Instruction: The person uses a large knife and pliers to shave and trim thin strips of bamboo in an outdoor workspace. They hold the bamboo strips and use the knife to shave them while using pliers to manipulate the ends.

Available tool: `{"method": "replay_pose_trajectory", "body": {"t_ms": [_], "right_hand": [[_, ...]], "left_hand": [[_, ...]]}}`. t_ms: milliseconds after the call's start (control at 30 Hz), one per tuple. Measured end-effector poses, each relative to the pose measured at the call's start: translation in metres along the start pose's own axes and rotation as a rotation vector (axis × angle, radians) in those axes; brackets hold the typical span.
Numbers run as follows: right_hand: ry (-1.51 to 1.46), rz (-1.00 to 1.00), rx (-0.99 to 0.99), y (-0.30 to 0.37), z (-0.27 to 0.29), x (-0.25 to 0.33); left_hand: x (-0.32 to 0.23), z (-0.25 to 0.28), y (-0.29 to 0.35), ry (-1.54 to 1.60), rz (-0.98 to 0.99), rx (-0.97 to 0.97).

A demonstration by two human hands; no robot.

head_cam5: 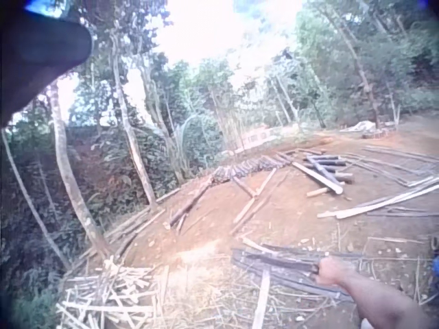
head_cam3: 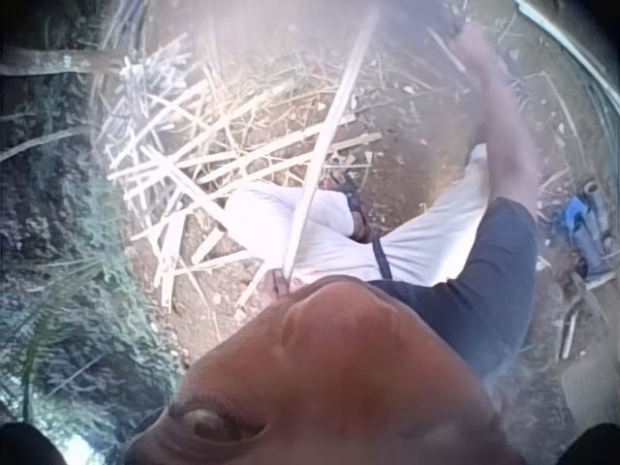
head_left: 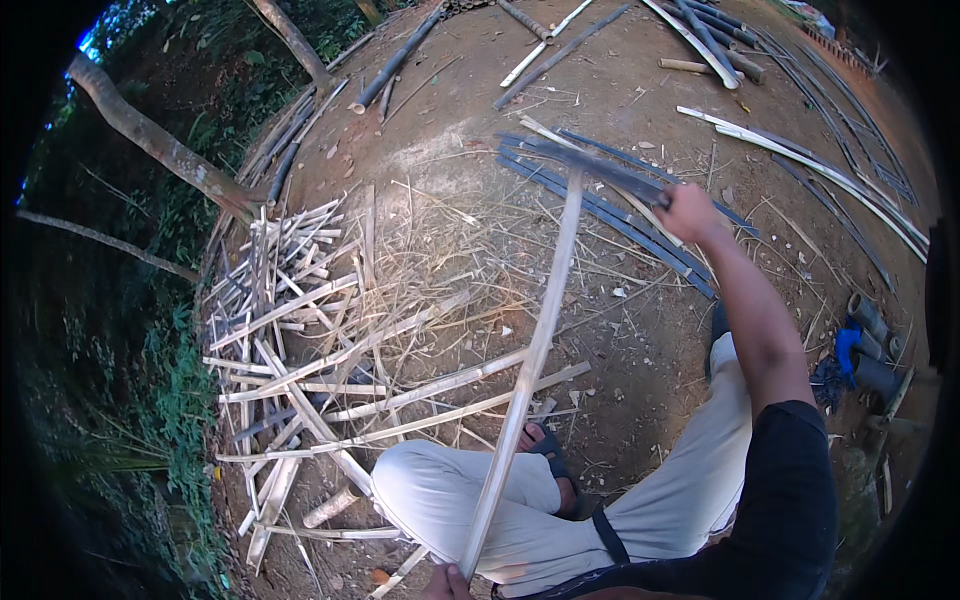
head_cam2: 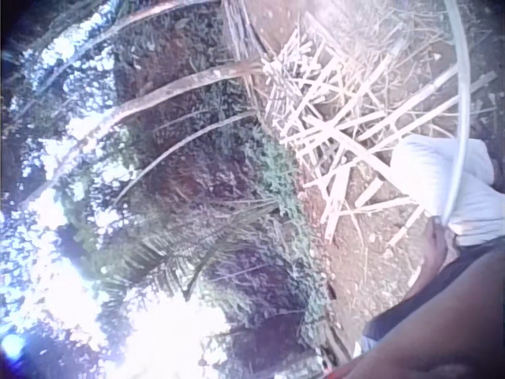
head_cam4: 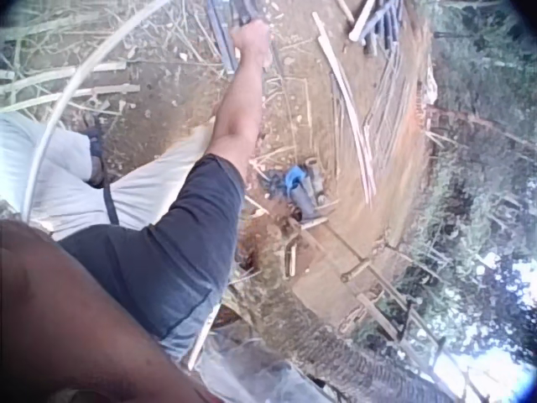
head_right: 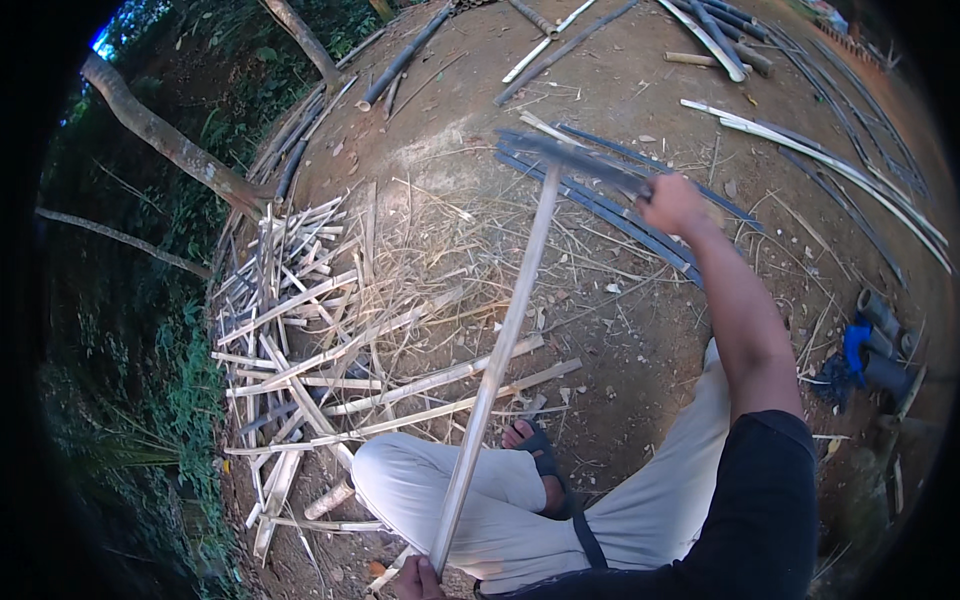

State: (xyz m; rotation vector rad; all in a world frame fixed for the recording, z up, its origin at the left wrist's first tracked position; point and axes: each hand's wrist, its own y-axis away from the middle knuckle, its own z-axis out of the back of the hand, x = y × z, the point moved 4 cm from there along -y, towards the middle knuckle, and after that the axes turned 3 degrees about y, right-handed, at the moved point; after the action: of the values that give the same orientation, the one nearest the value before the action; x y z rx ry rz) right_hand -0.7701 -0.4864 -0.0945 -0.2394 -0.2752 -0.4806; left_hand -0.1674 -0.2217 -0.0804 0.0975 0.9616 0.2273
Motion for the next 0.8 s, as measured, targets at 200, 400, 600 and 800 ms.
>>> {"method": "replay_pose_trajectory", "body": {"t_ms": [200,400,600,800], "right_hand": [[-0.256,-0.328,-0.163,-0.005,-0.039,-0.072],[-1.148,-0.296,0.286,0.043,-0.028,0.094],[-1.485,-0.057,0.565,0.123,-0.022,0.183],[-1.503,0.117,0.370,0.134,-0.001,0.182]], "left_hand": [[0.069,-0.009,-0.015,0.050,0.107,-0.002],[-0.065,-0.090,-0.091,0.543,-0.054,-0.029],[-0.156,-0.192,-0.128,0.711,-0.228,0.082],[-0.153,-0.222,-0.144,0.654,-0.297,-0.117]]}}
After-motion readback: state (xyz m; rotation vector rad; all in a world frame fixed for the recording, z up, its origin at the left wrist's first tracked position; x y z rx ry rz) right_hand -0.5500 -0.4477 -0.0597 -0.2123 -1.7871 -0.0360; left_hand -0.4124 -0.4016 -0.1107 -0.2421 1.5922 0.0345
